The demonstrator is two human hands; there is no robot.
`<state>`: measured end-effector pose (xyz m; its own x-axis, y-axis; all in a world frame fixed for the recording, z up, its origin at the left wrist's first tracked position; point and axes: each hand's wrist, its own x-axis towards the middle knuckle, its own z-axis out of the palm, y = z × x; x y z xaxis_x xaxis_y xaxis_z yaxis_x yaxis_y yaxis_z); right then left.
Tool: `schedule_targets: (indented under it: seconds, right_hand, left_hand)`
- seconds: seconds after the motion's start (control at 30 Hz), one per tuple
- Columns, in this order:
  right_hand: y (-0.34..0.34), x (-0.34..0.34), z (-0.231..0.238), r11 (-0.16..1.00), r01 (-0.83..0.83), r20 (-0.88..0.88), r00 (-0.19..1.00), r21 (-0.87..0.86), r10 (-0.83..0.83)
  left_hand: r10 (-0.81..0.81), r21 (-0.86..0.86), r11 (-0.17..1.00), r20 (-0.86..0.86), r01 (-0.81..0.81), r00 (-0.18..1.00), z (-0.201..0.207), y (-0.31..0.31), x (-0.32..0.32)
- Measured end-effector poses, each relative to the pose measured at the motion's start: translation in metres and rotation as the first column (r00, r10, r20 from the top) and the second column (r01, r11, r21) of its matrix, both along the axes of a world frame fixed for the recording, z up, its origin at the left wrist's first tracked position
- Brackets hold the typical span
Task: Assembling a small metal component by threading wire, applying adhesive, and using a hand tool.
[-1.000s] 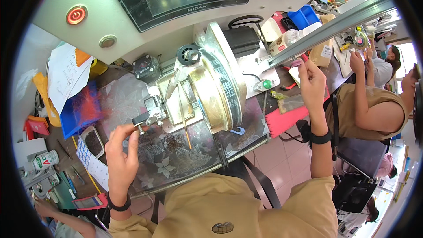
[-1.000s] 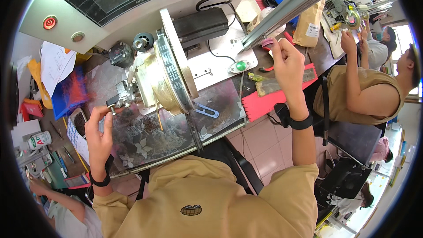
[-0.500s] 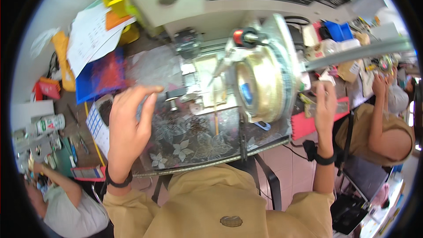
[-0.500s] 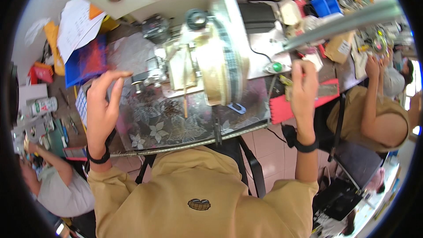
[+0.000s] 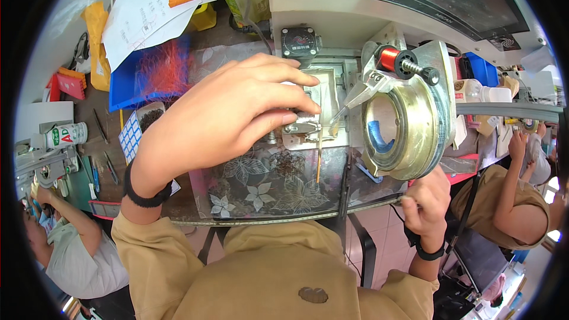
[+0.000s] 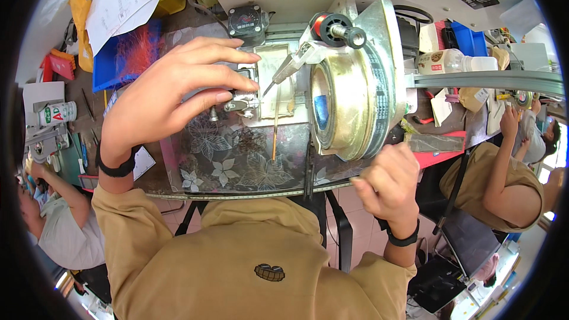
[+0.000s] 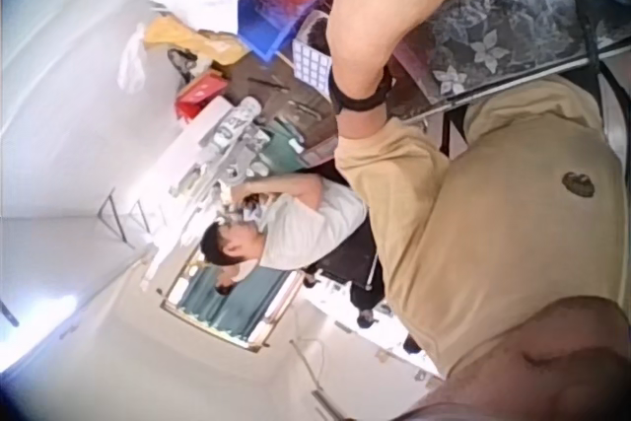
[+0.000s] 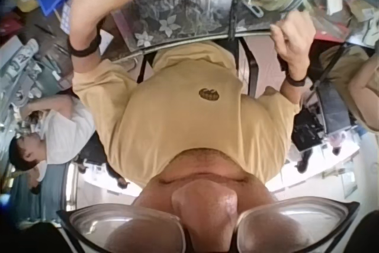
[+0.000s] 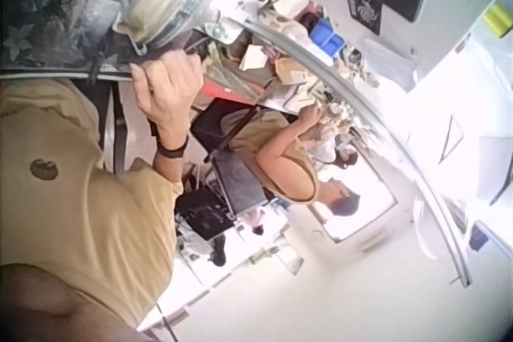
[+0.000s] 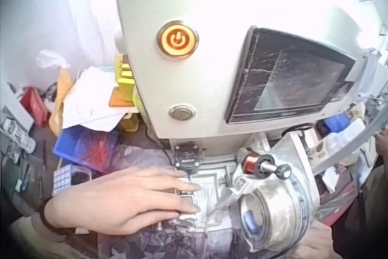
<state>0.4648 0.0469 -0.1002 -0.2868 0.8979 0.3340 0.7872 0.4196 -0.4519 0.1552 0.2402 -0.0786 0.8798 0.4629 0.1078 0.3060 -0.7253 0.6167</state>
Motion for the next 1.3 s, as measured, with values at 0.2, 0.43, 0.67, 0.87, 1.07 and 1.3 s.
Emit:
schedule_targets:
  seconds: [0.2, 0.43, 0.67, 0.87, 1.07, 1.3]
  right_hand:
    - [0.008, -0.026, 0.000, 0.991, -0.114, -0.007, 0.994, -0.073, 0.113]
    - [0.017, -0.051, 0.006, 0.956, -0.218, -0.044, 0.976, -0.194, 0.214]
    - [0.021, -0.086, 0.002, 0.854, -0.227, -0.536, 0.841, -0.467, -0.070]
    - [0.024, -0.104, -0.016, 0.773, -0.392, -0.861, 0.323, -0.500, -0.393]
    - [0.027, -0.122, -0.027, 0.803, -0.321, -0.857, 0.311, -0.502, -0.412]
    - [0.035, -0.117, -0.038, 0.694, -0.373, -0.788, 0.323, -0.615, -0.525]
  left_hand:
    - [-0.080, -0.073, 0.994, 0.095, 0.087, 0.992, -0.006, 0.008, 0.005]
    - [0.081, 0.167, 0.981, 0.112, -0.099, 0.990, 0.012, -0.015, -0.003]
    - [0.006, 0.276, 0.961, 0.101, -0.033, 0.995, 0.009, -0.067, 0.007]
    - [-0.093, 0.286, 0.956, 0.102, 0.060, 0.990, -0.003, -0.102, 0.017]
    - [-0.144, 0.180, 0.974, 0.039, 0.135, 0.989, -0.006, -0.115, 0.019]
    - [0.027, 0.082, 0.996, 0.057, -0.032, 0.998, 0.006, -0.088, 0.004]
